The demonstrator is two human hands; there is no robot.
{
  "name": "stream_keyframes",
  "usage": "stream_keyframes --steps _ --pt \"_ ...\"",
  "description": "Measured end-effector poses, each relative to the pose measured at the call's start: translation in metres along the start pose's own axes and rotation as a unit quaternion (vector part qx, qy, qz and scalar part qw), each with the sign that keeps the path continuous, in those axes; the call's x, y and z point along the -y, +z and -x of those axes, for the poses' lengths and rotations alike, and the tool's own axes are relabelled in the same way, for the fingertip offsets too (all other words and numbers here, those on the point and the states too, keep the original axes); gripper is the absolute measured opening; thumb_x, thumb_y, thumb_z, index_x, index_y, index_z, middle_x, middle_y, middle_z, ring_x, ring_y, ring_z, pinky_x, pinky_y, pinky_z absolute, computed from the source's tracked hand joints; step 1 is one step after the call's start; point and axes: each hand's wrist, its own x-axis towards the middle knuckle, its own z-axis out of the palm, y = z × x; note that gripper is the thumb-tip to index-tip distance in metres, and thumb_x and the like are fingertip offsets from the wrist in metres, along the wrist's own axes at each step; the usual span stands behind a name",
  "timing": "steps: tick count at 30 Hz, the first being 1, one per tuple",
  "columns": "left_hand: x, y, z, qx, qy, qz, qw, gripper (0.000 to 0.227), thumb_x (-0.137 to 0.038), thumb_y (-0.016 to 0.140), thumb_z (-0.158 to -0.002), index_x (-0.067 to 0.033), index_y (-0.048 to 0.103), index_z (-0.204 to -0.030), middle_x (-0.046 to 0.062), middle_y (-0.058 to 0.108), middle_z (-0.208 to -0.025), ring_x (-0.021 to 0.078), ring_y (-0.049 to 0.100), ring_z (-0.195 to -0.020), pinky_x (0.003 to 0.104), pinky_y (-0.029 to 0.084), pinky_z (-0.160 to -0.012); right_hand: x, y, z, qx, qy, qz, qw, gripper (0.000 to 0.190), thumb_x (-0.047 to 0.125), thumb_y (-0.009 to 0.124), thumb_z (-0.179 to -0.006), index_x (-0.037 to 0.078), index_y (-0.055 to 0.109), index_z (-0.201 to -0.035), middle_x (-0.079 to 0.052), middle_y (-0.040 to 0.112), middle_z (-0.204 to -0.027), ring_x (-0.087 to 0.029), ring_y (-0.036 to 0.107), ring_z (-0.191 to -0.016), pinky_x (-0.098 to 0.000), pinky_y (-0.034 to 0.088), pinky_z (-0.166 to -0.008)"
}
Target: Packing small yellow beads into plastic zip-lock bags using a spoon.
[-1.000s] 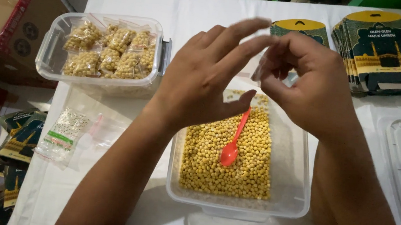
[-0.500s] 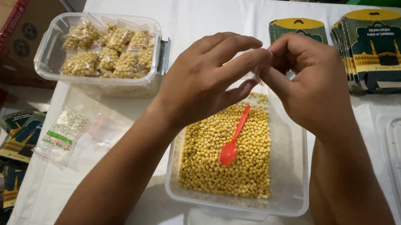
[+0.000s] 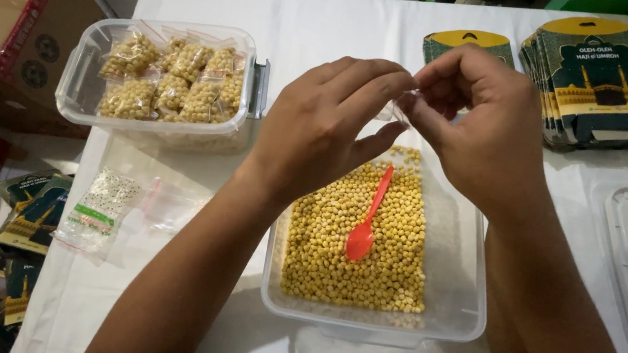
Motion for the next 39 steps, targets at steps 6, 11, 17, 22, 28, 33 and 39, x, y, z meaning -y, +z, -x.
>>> stream_keyframes --steps 6,11,17,22,28,33,39 --pt "0.001 0.002 0.000 -0.001 -0.028 0.035 0.999 0.032 -0.007 0.080 -0.096 -0.0003 0.060 -0.121 0.016 0.070 -0.116 0.0323 0.071 -0.099 0.042 0.057 -0.081 0.001 -0.002 0.000 0.014 -0.013 0.023 1.000 0.009 0.002 0.077 -0.102 0.001 0.068 -0.101 -0.006 0.068 -0.085 -0.012 0.061 -0.074 -0.0257 0.051 -0.069" --pt "0.011 0.013 0.007 -0.001 -0.101 0.111 0.989 0.033 -0.013 0.081 -0.095 -0.0032 0.062 -0.120 0.012 0.071 -0.111 0.0264 0.070 -0.097 0.037 0.058 -0.078 0.012 -0.034 0.000 0.090 -0.020 0.079 0.993 0.010 0.006 0.067 -0.103 -0.001 0.069 -0.110 -0.012 0.070 -0.094 -0.019 0.063 -0.079 -0.0315 0.051 -0.071" --pt "0.019 0.023 0.013 0.053 -0.191 0.169 0.965 0.038 -0.025 0.081 -0.094 -0.0058 0.062 -0.121 0.009 0.072 -0.112 0.0225 0.069 -0.097 0.035 0.059 -0.074 -0.008 0.000 -0.006 0.437 0.122 0.235 0.860 0.007 0.018 0.060 -0.088 0.018 0.067 -0.088 0.001 0.066 -0.085 -0.018 0.057 -0.076 -0.0378 0.044 -0.073" --pt "0.023 0.028 0.017 0.051 -0.182 0.160 0.969 0.040 -0.025 0.083 -0.092 -0.0058 0.063 -0.120 0.009 0.073 -0.113 0.0261 0.072 -0.102 0.038 0.054 -0.082 -0.030 0.044 -0.010 0.601 0.055 0.372 0.705 0.013 0.017 0.054 -0.097 0.022 0.062 -0.105 -0.001 0.060 -0.099 -0.021 0.056 -0.082 -0.0367 0.042 -0.066" --pt "0.020 0.025 0.018 0.051 -0.154 0.146 0.976 0.043 -0.025 0.088 -0.090 -0.0057 0.061 -0.118 0.010 0.073 -0.109 0.0276 0.070 -0.098 0.040 0.054 -0.079 -0.052 0.072 0.003 0.653 -0.012 0.411 0.636 0.020 0.003 0.033 -0.094 0.015 0.049 -0.088 -0.005 0.049 -0.082 -0.021 0.045 -0.071 -0.0365 0.032 -0.061" --pt "0.021 0.025 0.016 0.071 -0.157 0.133 0.976 0.044 -0.026 0.089 -0.087 -0.0065 0.061 -0.115 0.010 0.074 -0.107 0.0280 0.071 -0.094 0.041 0.053 -0.073 -0.006 0.058 -0.008 0.573 0.260 0.287 0.723 0.041 0.027 0.022 -0.097 0.012 0.060 -0.100 -0.013 0.058 -0.100 -0.025 0.053 -0.081 -0.0377 0.042 -0.075" --pt "0.021 0.025 0.016 0.071 -0.157 0.134 0.976 0.043 -0.028 0.088 -0.089 -0.0063 0.062 -0.116 0.010 0.074 -0.107 0.0274 0.071 -0.094 0.041 0.054 -0.073 -0.075 0.083 0.022 0.724 -0.206 0.509 0.418 0.017 0.008 0.032 -0.104 0.009 0.047 -0.096 -0.009 0.049 -0.071 -0.020 0.040 -0.052 -0.0343 0.026 -0.045"
